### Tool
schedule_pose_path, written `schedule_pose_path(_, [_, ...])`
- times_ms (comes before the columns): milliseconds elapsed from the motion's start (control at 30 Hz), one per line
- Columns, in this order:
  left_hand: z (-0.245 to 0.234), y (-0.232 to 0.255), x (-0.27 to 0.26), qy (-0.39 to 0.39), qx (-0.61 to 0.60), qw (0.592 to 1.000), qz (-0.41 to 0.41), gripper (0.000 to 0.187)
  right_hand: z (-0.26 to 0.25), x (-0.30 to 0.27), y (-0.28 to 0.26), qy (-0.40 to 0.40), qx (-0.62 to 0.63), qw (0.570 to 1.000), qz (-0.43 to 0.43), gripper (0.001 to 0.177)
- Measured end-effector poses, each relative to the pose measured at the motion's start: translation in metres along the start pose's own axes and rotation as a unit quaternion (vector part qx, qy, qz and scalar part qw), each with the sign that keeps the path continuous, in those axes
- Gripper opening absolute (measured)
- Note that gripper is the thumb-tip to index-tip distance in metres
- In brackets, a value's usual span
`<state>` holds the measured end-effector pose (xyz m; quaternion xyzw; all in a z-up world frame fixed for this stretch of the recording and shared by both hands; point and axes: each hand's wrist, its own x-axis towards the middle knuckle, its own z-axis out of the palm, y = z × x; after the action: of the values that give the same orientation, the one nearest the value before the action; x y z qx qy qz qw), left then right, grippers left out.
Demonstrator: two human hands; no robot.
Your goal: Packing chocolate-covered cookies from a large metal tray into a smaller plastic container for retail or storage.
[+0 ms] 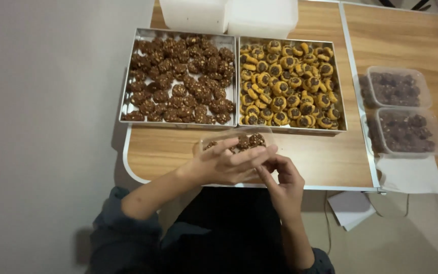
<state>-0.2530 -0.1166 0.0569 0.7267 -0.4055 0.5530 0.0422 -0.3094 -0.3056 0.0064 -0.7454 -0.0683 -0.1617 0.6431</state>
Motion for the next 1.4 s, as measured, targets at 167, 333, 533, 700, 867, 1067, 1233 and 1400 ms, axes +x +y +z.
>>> schedule_pose_path(167, [0.010,-0.003,0.001,0.003,-0.004,1.000,-0.009,0.029,-0.012,0.009,0.025,-0.007,-0.004,1.000,0.023,0.031])
schedule_pose_path(333, [0.034,-0.009,-0.014,0.006,-0.057,0.998,-0.030,0.022,-0.017,0.029,0.018,-0.056,-0.007,0.997,0.052,0.024])
schedule_pose_path(533, [0.060,-0.021,-0.055,-0.068,-0.291,0.938,-0.173,0.020,-0.021,0.049,-0.009,-0.128,-0.081,0.983,0.102,0.020])
schedule_pose_path(700, [0.058,-0.027,-0.074,-0.310,-0.300,0.889,-0.153,0.045,-0.024,0.060,-0.013,-0.319,-0.233,0.918,0.034,0.030])
schedule_pose_path(867, [0.057,-0.014,-0.077,-0.348,-0.282,0.884,-0.136,0.019,-0.014,0.062,-0.002,-0.381,-0.290,0.875,0.076,0.020])
schedule_pose_path(1067, [0.054,-0.013,-0.071,-0.354,-0.310,0.870,-0.147,0.015,-0.010,0.064,0.007,-0.413,-0.320,0.852,0.043,0.018])
schedule_pose_path(1233, [0.054,-0.010,-0.073,-0.338,-0.312,0.876,-0.145,0.015,-0.010,0.057,0.009,-0.376,-0.355,0.854,0.050,0.023])
schedule_pose_path(1400, [0.060,-0.003,-0.076,-0.282,-0.252,0.913,-0.152,0.006,-0.013,0.048,0.013,-0.348,-0.385,0.855,0.009,0.024])
